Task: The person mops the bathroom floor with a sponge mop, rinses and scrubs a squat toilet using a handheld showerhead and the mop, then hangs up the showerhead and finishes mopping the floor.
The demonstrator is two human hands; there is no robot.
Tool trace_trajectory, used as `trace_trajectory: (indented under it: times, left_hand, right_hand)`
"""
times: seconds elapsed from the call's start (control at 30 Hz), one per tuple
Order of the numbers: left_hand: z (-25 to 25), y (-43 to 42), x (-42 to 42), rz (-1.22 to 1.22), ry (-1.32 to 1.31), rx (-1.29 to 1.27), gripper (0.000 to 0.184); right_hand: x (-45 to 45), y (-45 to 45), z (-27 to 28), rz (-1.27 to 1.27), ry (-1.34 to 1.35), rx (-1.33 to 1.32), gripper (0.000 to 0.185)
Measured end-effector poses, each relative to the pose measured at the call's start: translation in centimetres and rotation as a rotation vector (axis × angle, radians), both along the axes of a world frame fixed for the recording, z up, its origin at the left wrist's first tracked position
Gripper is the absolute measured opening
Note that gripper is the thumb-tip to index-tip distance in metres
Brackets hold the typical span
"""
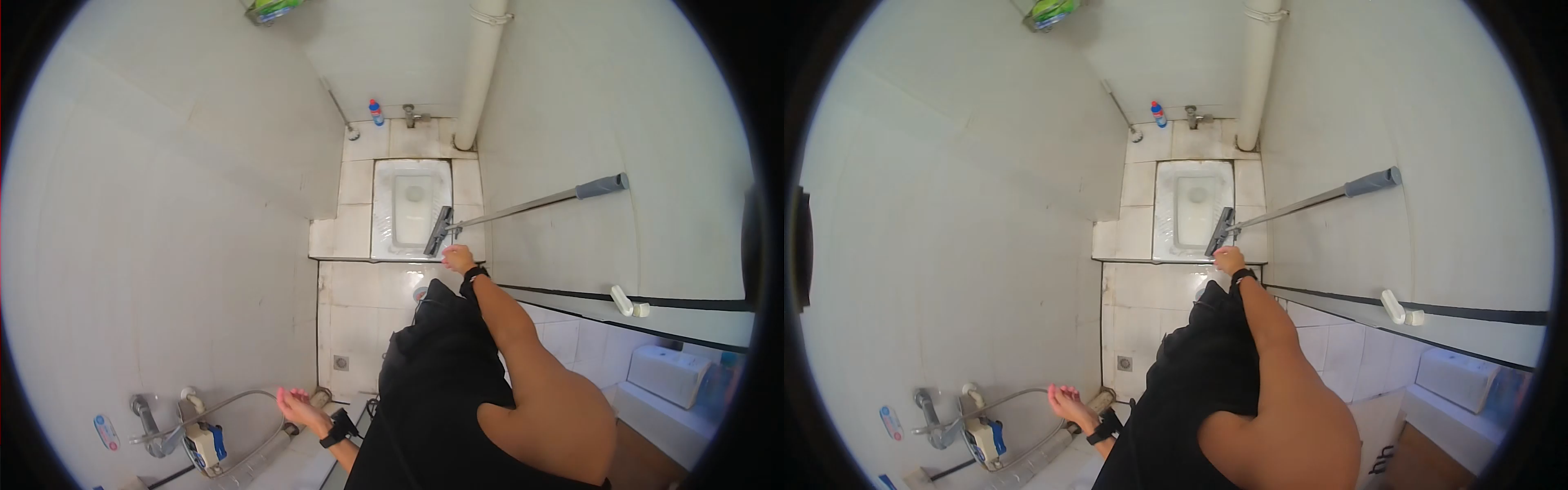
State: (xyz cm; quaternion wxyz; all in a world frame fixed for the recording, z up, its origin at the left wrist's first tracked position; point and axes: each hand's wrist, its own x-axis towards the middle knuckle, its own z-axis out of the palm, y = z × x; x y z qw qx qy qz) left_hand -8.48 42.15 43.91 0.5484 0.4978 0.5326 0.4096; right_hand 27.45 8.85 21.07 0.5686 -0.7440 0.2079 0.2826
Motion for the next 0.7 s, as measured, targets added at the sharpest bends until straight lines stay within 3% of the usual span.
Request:
trace_trajectory:
  times: [0.13, 0.23, 0.33, 0.4, 0.53, 0.6, 0.63, 0.67, 0.7]
  left_hand:
    - [-1.5, -2.8, -0.7, -0.112, 0.082, -0.095, 0.025]
    - [-1.2, -3.5, -0.6, -0.115, 0.142, -0.120, 0.018]
    - [-1.7, -2.0, -1.2, -0.169, 0.194, -0.105, 0.017]
    - [-0.5, -1.9, -0.5, -0.174, 0.205, -0.089, 0.017]
    - [2.7, -2.1, 2.2, -0.230, 0.204, -0.039, 0.017]
    - [4.2, -1.1, 2.3, -0.208, 0.191, 0.007, 0.018]
    - [4.7, -0.2, 2.2, -0.340, 0.211, 0.077, 0.019]
    - [5.3, 0.5, 1.6, -0.444, 0.235, 0.152, 0.020]
    - [6.6, 0.9, 1.8, -0.334, 0.211, 0.199, 0.020]
  right_hand:
    - [-3.2, 0.6, -5.2, 0.180, -0.087, -0.081, 0.021]
    - [-4.1, 0.3, -2.0, 0.276, 0.088, -0.157, 0.022]
    - [-4.3, 0.0, -2.6, 0.401, 0.160, -0.123, 0.021]
    - [-4.1, -0.3, -6.6, 0.411, -0.117, -0.265, 0.020]
    - [-3.4, 0.9, -8.1, 0.282, -0.135, -0.289, 0.018]
    - [-3.1, 0.3, -10.3, 0.613, -0.504, -0.409, 0.015]
    - [-3.0, 0.0, -11.3, 0.684, -0.630, -0.327, 0.014]
    - [-3.0, 0.0, -14.7, 0.626, -0.485, -0.183, 0.017]
    - [-3.0, -0.4, -16.8, 0.572, -0.499, -0.062, 0.021]
